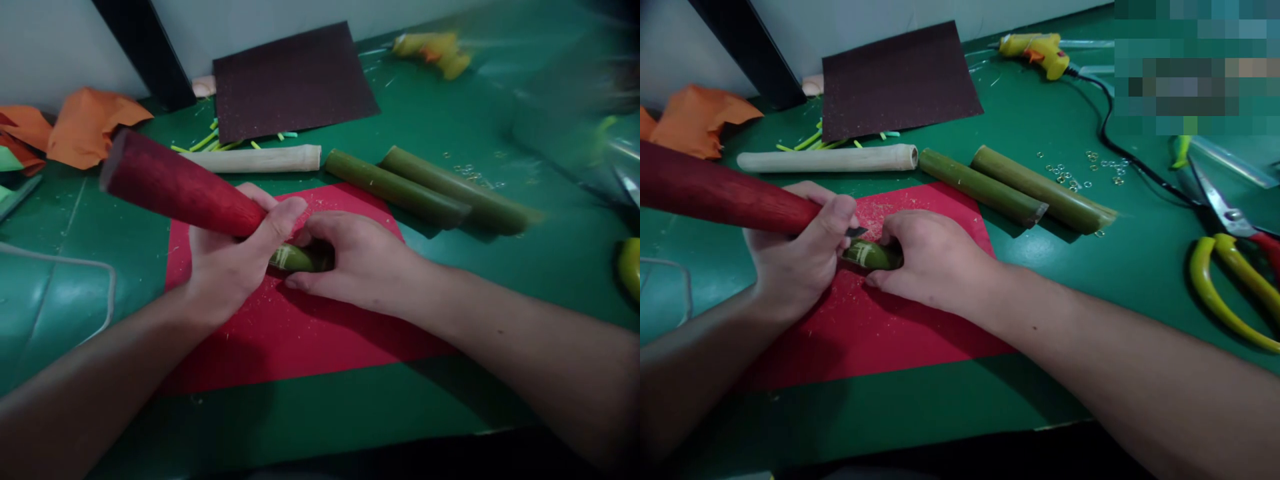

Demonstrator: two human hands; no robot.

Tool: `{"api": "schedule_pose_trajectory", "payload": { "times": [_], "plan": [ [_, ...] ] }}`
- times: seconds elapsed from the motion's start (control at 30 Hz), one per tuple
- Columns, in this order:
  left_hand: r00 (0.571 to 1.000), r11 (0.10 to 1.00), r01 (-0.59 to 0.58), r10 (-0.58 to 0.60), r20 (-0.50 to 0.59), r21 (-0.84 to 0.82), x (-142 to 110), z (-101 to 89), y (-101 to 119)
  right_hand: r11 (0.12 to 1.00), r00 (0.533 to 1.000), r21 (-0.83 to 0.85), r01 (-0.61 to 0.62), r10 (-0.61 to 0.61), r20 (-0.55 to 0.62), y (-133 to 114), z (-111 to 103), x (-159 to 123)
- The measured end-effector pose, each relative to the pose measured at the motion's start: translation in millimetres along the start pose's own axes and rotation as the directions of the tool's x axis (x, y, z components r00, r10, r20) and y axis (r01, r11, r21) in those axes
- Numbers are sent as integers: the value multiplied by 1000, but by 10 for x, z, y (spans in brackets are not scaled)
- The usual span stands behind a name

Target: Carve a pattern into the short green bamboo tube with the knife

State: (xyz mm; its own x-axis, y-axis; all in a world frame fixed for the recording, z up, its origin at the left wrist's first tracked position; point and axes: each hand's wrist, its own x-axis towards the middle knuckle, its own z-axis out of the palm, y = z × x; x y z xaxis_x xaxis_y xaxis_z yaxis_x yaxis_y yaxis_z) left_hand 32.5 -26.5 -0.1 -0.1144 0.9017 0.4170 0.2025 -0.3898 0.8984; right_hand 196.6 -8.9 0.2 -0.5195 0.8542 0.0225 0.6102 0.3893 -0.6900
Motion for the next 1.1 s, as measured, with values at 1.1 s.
{"api": "schedule_pose_trajectory", "payload": {
  "times": [1.1],
  "plan": [
    [993, 998, -62, 63, 100, -15, -9, -31, -23, 1000, 999, 3, -31, 31, 13, 4, 7, 3]
  ]
}}
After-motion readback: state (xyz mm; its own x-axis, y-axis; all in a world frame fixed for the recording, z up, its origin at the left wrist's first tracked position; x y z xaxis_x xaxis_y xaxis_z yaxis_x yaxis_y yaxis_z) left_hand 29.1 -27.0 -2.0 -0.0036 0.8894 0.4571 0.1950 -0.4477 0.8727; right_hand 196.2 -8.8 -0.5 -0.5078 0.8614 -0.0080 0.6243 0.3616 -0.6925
